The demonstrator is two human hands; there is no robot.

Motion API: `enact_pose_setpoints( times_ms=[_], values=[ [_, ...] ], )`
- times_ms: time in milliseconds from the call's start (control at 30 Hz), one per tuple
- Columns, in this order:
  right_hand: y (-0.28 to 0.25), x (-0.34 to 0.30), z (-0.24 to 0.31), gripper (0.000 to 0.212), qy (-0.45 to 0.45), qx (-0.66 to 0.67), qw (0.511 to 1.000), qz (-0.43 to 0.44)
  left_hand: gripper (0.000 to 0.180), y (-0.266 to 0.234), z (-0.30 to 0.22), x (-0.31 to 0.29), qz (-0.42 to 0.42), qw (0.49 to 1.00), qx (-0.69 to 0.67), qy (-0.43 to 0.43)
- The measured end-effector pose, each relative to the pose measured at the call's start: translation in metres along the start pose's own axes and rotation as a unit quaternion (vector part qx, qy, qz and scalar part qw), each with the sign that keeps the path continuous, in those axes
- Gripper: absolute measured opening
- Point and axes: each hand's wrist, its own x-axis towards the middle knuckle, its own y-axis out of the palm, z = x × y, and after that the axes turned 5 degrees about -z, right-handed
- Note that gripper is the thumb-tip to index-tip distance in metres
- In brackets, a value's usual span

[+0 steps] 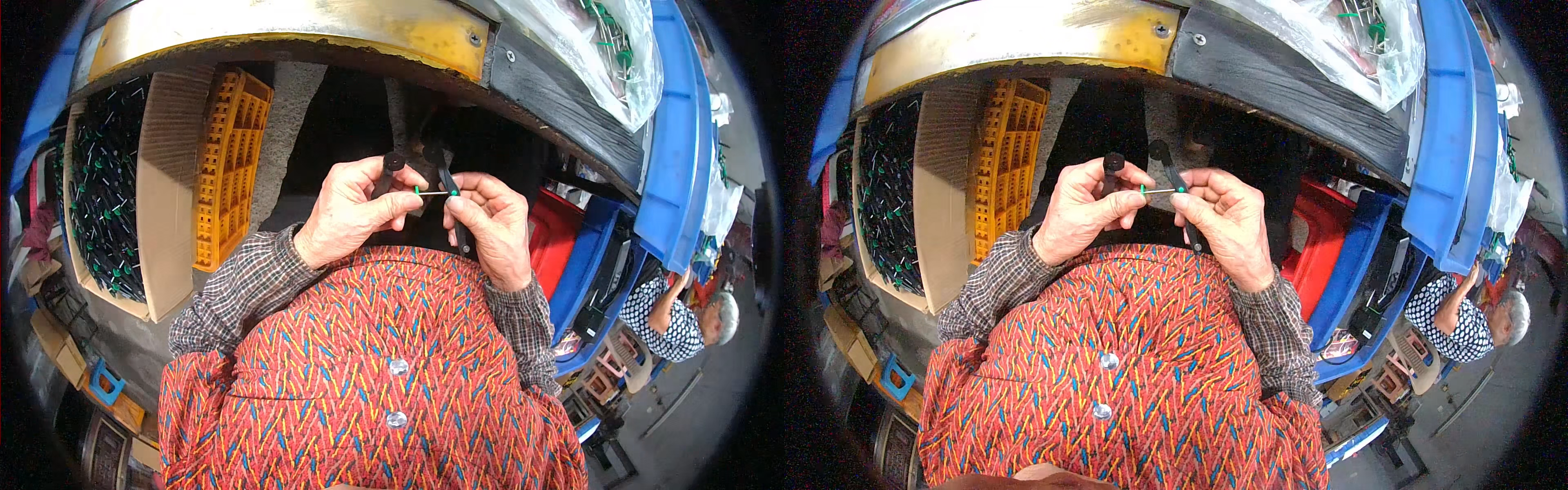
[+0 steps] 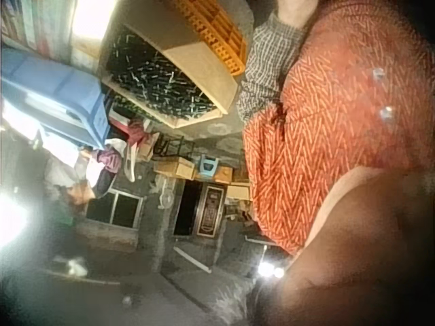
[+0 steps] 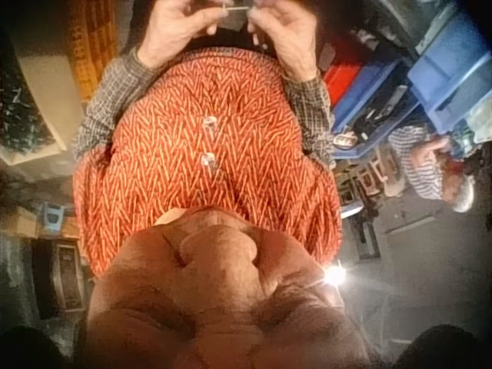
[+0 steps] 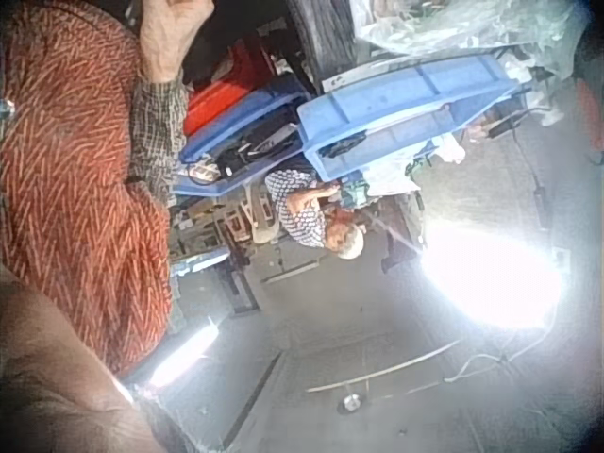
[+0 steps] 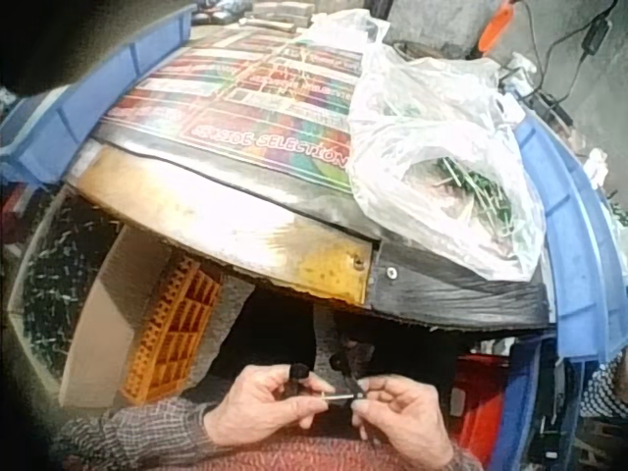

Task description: The person assembles components by fitting plastic pieces and pins together by hand and placing the finished assemblies into a box and a tray.

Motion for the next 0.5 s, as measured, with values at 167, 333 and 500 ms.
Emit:
enact_pose_setpoints(
  times_ms=[167,333,500],
  values=[
    [0.0025,-0.0006,0.0013,0.023,-0.024,-0.018,0.999,-0.011,0.014,-0.0002,-0.0005,0.0001,0.007,1.0,-0.021,-0.01],
    [0.0018,-0.0005,0.0012,0.024,-0.027,-0.033,0.999,-0.014,0.015,-0.0025,-0.0001,0.0002,0.015,0.999,-0.038,-0.028],
    [0.0016,0.0017,0.0016,0.023,-0.02,-0.026,0.999,-0.007,0.015,-0.0024,-0.0023,0.0013,0.016,0.999,-0.033,-0.028]
  ],
)
